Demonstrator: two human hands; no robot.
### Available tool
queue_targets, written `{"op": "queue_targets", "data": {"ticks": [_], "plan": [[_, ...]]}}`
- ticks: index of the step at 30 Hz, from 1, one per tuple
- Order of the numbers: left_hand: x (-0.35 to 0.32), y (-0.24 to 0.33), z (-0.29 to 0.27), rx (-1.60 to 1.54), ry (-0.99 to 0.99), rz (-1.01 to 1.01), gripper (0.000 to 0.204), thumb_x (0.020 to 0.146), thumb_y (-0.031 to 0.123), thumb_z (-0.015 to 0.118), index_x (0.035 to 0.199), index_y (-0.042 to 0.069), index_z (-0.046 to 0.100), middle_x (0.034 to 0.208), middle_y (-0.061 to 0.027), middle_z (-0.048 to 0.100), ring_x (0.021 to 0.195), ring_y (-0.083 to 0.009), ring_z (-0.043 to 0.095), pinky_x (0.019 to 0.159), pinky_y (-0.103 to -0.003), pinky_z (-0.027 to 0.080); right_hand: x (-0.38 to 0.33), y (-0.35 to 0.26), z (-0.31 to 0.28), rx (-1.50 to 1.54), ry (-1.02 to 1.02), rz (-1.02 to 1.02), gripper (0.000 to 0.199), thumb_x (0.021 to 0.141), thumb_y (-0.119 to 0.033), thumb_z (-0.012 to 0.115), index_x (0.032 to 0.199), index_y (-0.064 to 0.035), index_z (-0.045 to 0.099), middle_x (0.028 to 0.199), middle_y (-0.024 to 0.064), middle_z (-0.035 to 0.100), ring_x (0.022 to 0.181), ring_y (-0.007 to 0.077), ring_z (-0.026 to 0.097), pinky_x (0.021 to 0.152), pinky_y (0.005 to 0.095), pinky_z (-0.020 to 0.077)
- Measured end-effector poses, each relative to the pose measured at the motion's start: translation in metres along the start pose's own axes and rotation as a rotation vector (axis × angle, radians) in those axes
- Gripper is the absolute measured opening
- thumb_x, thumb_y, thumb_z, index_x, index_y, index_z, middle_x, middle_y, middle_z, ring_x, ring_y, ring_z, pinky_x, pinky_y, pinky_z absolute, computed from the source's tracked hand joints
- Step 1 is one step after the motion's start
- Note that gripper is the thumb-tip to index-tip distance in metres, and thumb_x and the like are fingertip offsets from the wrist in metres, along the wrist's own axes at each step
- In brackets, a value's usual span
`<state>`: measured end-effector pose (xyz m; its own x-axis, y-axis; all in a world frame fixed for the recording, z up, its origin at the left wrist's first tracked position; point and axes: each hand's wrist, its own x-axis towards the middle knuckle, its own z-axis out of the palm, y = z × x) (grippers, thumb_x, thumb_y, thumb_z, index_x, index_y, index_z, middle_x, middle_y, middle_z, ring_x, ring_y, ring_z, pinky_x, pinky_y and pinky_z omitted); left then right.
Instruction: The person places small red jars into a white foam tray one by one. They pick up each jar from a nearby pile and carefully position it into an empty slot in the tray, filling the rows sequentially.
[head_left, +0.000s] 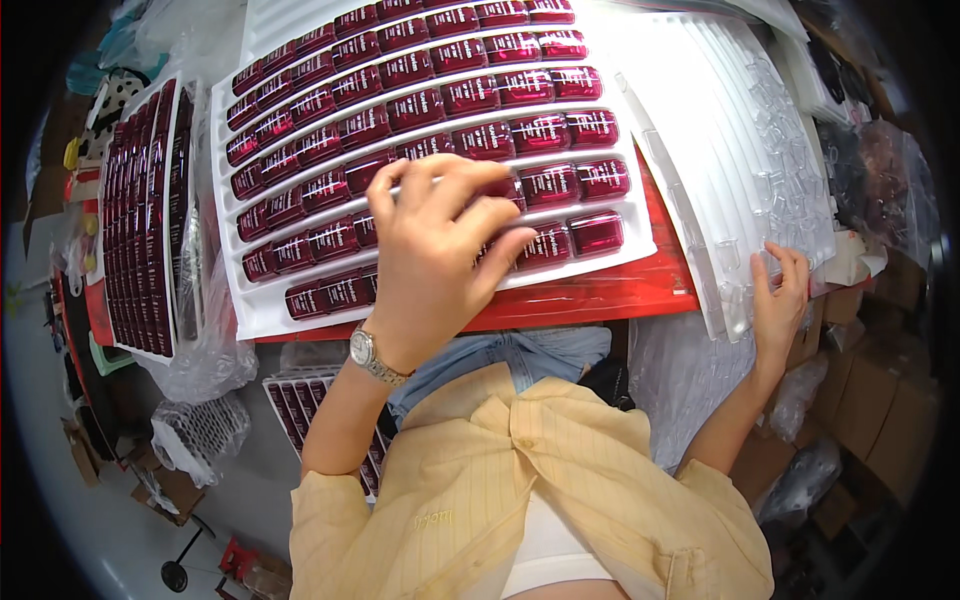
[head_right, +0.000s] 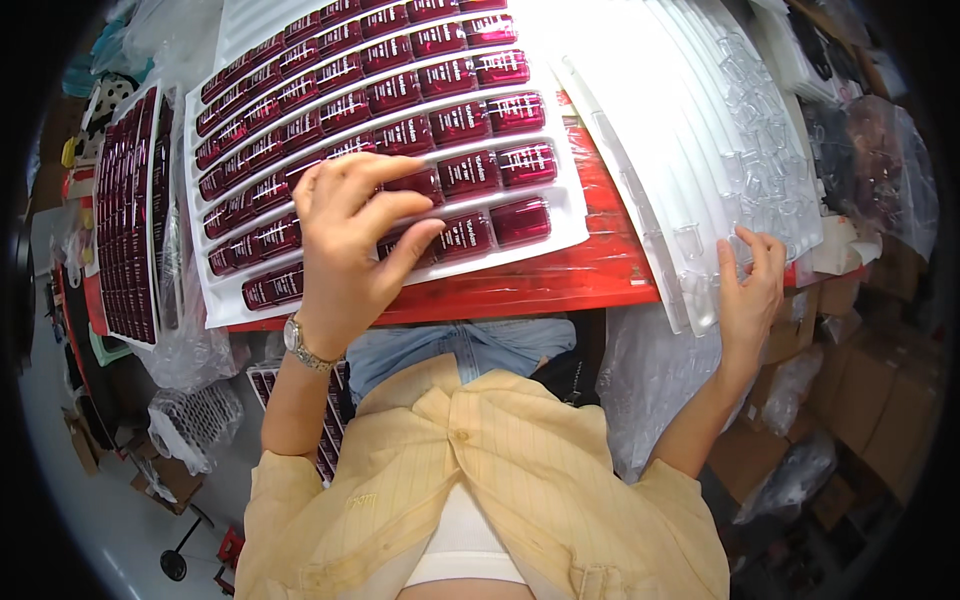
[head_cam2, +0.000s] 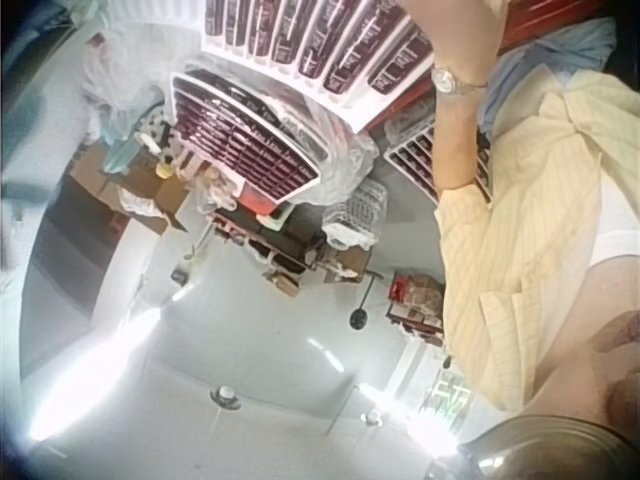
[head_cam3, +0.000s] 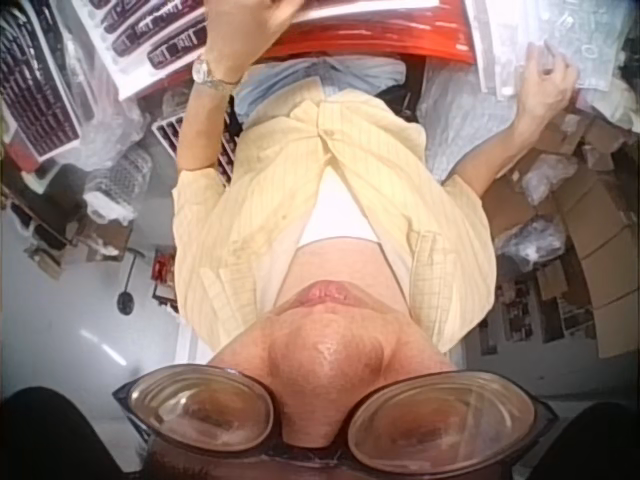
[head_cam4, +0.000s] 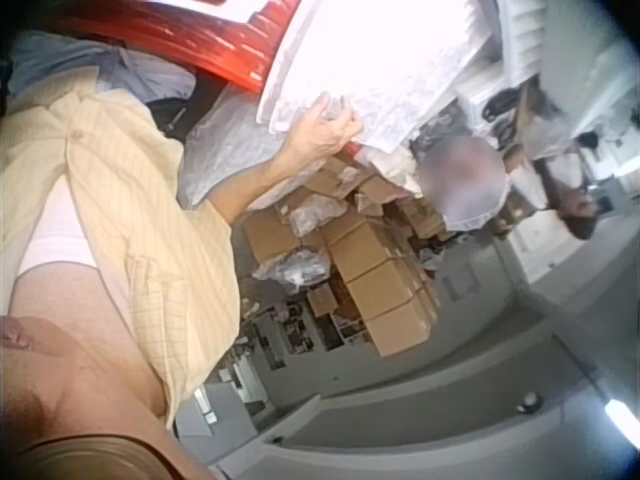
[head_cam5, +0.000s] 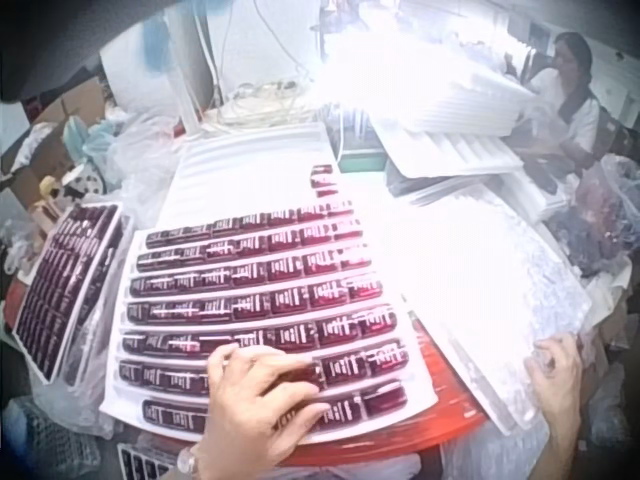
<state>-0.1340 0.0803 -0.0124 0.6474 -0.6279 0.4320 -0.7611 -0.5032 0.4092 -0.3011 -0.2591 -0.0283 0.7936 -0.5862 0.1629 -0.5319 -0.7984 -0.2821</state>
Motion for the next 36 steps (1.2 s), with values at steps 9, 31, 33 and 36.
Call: {"op": "queue_targets", "data": {"ticks": [9, 31, 33, 36], "plan": [[0.018, 0.004, 0.014, -0.021, -0.022, -0.163, 0.031, 0.068, 0.02, 0.08, 0.095, 0.011, 0.069, 0.098, 0.0009, 0.059, 0.1, -0.0185, 0.049, 0.093, -0.039, 0.027, -0.001, -0.003, -0.002, -0.013, 0.088, 0.04, 0.025, 0.087, -0.017, 0.067, 0.109, -0.0054, 0.066, 0.109, 0.0081, 0.057, 0.083, 0.0182, 0.057, 0.067, 0.0292, 0.0442], [-0.001, 0.015, 0.001, -0.47, 0.107, -0.139, 0.042, 0.064, 0.019, 0.085, 0.101, 0.007, 0.068, 0.096, -0.0037, 0.066, 0.094, -0.0178, 0.056, 0.087, -0.031, 0.038, -0.023, -0.167, 0.03, 1.619, -0.504, -0.076, 0.012, 0.087, 0.0, 0.065, 0.097, -0.0001, 0.057, 0.088, 0.0105, 0.066, 0.075, 0.0124, 0.066, 0.066, 0.0243, 0.0563], [-0.002, 0.015, 0.001, -0.465, 0.098, -0.138, 0.042, 0.064, 0.018, 0.085, 0.101, 0.007, 0.068, 0.096, -0.0035, 0.066, 0.094, -0.0175, 0.056, 0.086, -0.031, 0.038, -0.025, -0.167, 0.031, 1.626, -0.466, -0.072, 0.009, 0.087, 0.0, 0.064, 0.094, -0.001, 0.058, 0.084, 0.0091, 0.065, 0.073, 0.0123, 0.065, 0.066, 0.0235, 0.0558], [-0.003, 0.017, 0.0, -0.479, 0.113, -0.133, 0.041, 0.063, 0.016, 0.085, 0.099, 0.007, 0.068, 0.096, -0.0032, 0.066, 0.094, -0.0173, 0.056, 0.085, -0.031, 0.038, -0.027, -0.166, 0.032, 1.673, -0.353, -0.094, 0.006, 0.088, 0.001, 0.063, 0.089, -0.0019, 0.057, 0.08, 0.008, 0.064, 0.071, 0.0122, 0.065, 0.065, 0.0229, 0.0552]]}}
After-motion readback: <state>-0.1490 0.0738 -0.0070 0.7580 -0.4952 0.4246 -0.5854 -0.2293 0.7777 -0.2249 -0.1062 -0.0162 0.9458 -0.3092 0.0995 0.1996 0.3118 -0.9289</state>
